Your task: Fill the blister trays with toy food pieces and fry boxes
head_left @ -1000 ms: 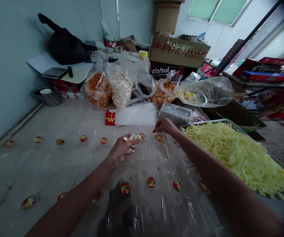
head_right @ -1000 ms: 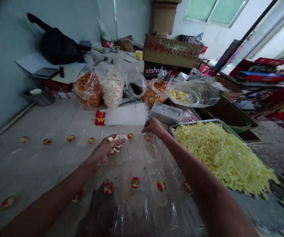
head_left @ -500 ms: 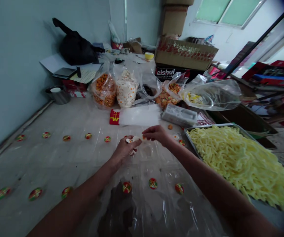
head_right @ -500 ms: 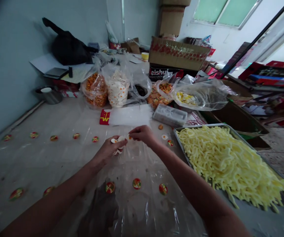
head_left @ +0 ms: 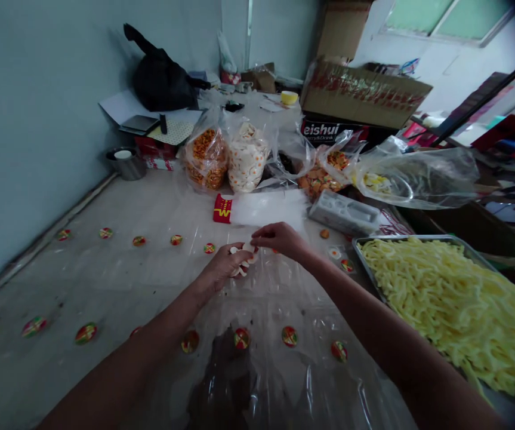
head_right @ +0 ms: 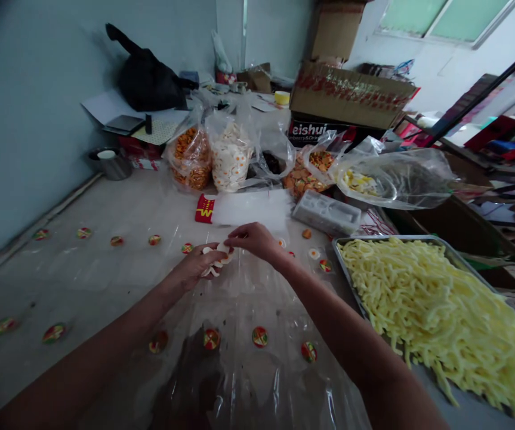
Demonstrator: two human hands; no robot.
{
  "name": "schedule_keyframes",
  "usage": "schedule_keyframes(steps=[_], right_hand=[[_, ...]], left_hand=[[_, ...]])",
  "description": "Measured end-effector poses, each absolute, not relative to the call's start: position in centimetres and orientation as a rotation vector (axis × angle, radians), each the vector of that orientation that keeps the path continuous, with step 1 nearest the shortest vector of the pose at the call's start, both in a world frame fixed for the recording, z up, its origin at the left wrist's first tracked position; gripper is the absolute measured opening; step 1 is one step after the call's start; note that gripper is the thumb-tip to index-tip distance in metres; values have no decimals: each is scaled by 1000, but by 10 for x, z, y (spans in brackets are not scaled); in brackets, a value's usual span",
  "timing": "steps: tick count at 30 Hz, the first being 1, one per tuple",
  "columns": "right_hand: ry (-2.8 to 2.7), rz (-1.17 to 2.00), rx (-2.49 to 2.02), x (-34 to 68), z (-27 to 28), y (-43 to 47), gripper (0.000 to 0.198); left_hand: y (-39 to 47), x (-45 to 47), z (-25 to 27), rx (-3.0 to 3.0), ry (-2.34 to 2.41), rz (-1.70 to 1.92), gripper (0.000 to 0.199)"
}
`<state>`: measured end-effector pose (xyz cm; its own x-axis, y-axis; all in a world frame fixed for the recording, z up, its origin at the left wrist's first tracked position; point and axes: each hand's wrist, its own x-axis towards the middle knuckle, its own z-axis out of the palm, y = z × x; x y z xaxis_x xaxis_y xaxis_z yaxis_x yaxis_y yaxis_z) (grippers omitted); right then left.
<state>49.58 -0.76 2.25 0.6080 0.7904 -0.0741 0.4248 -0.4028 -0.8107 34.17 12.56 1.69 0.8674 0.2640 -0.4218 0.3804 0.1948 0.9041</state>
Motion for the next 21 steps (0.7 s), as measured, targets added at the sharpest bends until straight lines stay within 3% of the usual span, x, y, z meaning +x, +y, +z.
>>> schedule_keyframes(steps=[3,6,9,12,14,18,21], right_hand=[[-964,701,-1914,475,25,-10,12],[-875,651,-1890,472,23,-8,14],[-862,425,-1963,480,20,4,14],[-1169,16,-2150,486,12,23,6],[-1566,-150,-2241,486,6,35,12],[-2157,-222,-2240,477,-1,45,13],[-2081,-120,-2228,468,2,41,16]], left_hand=[[119,336,21,1429,525,-115,30],[120,330,21,1422,574,-105,32],[133,322,18,1400,662,-58,37],[152,313,18,1357,716,8,41],[164,307,19,1347,703,68,45],[180,298,20,1324,647,165,65],[185,295,16,1329,641,199,71]])
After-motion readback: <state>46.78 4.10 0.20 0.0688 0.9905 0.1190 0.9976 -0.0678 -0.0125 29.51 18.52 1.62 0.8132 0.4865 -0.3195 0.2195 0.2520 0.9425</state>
